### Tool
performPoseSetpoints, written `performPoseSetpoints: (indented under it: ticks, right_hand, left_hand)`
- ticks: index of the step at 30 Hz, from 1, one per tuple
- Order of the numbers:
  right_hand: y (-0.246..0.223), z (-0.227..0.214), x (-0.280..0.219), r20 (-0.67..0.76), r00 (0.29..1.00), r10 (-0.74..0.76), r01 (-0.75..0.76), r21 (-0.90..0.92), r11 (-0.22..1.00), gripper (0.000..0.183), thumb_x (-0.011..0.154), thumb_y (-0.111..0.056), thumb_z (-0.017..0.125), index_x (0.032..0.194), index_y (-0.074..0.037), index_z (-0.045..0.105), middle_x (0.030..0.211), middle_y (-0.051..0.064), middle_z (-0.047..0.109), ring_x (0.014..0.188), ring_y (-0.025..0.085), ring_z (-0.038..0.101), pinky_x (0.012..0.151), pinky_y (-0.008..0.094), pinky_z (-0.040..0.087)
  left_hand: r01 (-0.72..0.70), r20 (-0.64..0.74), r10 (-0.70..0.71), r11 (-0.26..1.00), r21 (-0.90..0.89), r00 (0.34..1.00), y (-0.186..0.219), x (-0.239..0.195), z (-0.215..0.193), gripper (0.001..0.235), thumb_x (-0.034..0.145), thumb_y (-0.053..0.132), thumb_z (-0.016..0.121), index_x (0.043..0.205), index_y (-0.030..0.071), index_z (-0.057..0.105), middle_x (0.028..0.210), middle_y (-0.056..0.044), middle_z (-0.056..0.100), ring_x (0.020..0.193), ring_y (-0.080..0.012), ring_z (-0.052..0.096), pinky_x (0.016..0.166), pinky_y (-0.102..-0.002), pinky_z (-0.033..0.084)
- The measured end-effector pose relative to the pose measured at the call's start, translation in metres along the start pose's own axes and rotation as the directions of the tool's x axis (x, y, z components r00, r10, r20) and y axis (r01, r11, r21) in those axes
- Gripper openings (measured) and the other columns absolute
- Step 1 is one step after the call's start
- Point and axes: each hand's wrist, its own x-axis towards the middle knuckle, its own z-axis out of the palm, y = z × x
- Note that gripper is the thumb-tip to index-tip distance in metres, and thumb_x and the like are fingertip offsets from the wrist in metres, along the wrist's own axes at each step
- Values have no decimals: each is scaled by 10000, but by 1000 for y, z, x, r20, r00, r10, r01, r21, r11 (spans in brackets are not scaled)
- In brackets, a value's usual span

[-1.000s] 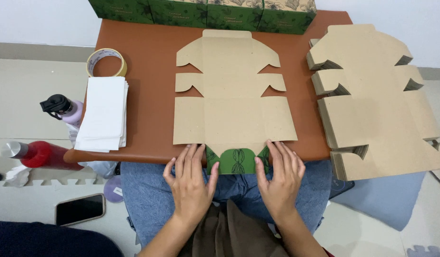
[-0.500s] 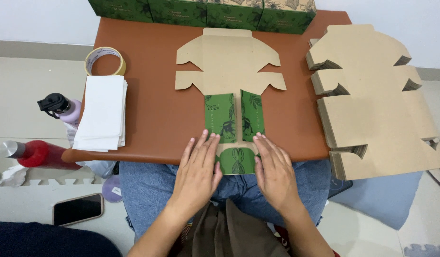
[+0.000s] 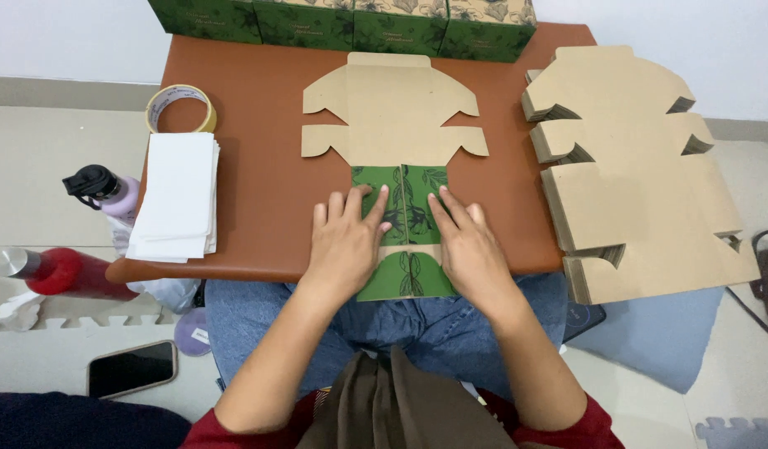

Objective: Assembling a decorative cardboard box by folding along pre-scored lines and tucking tabs into place.

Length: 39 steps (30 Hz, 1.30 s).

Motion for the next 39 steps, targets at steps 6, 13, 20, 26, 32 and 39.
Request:
performPoseSetpoints:
  ticks: [6, 13, 20, 26, 32, 39]
  right_hand:
    - [10, 11, 29, 81, 990, 112, -100, -138, 985, 649, 855, -17, 525, 1498, -85, 481, 1507, 206, 485, 905, 354, 737, 801, 444, 601]
    - [3, 22, 40, 88, 955, 282, -270, -126, 955, 588, 906, -137, 471, 1491, -181, 491, 1514, 213, 479, 841, 431, 739, 711, 543, 589]
    - [16, 37, 43, -115, 963, 243, -246, -8, 969, 455, 893, -201, 546, 1345, -239, 577, 1409, 139, 530, 1145, 336, 497, 865, 444, 403]
    - [4, 18, 42, -111, 978, 177, -155, 179, 971, 432, 895, -46, 515, 1316, -136, 554, 1416, 222, 489, 1319, 409, 438, 1027, 514, 410]
    - [8, 12, 48, -43, 993, 114, -104, 193, 976, 451, 867, -11, 483, 1318, 3, 467, 1419, 349, 485, 1385, 467, 430, 1124, 549, 355]
    - [37, 18, 76, 140, 982, 128, -144, 111, 983, 515, 873, -128, 498, 1362, -15, 388, 1346, 335, 571, 1325, 449, 521, 1129, 536, 347]
  left_hand:
    - [64, -106, -55, 994, 84, 993, -10, 25, 25, 422, 1022, 355, 444, 1410, 270, 590, 1367, -116, 452, 1160, -316, 413, 868, -435, 311]
    - [247, -296, -221, 968, 51, 929, 1, 25, 43, 378, 998, 402, 548, 1347, 302, 654, 1350, -219, 486, 1294, -398, 408, 1036, -516, 273]
    - [167, -301, -177, 984, -58, 937, 1, 24, 38, 356, 1003, 298, 582, 1340, 227, 670, 1424, -304, 474, 1418, -420, 378, 1161, -609, 127]
    - [132, -226, -172, 974, -185, 959, 4, 22, 23, 415, 997, 198, 596, 1403, 124, 558, 1460, -301, 443, 1430, -390, 397, 1180, -636, 120]
    - [183, -21, -187, 974, -134, 982, -16, 41, 15, 786, 967, 313, 657, 1539, -39, 250, 1503, -307, 423, 1463, -351, 363, 1199, -627, -3]
    - [142, 280, -147, 989, 38, 949, -48, 78, 6, 970, 835, 620, 711, 1554, 74, 357, 1636, -135, 316, 1529, -286, 240, 1215, -606, 57]
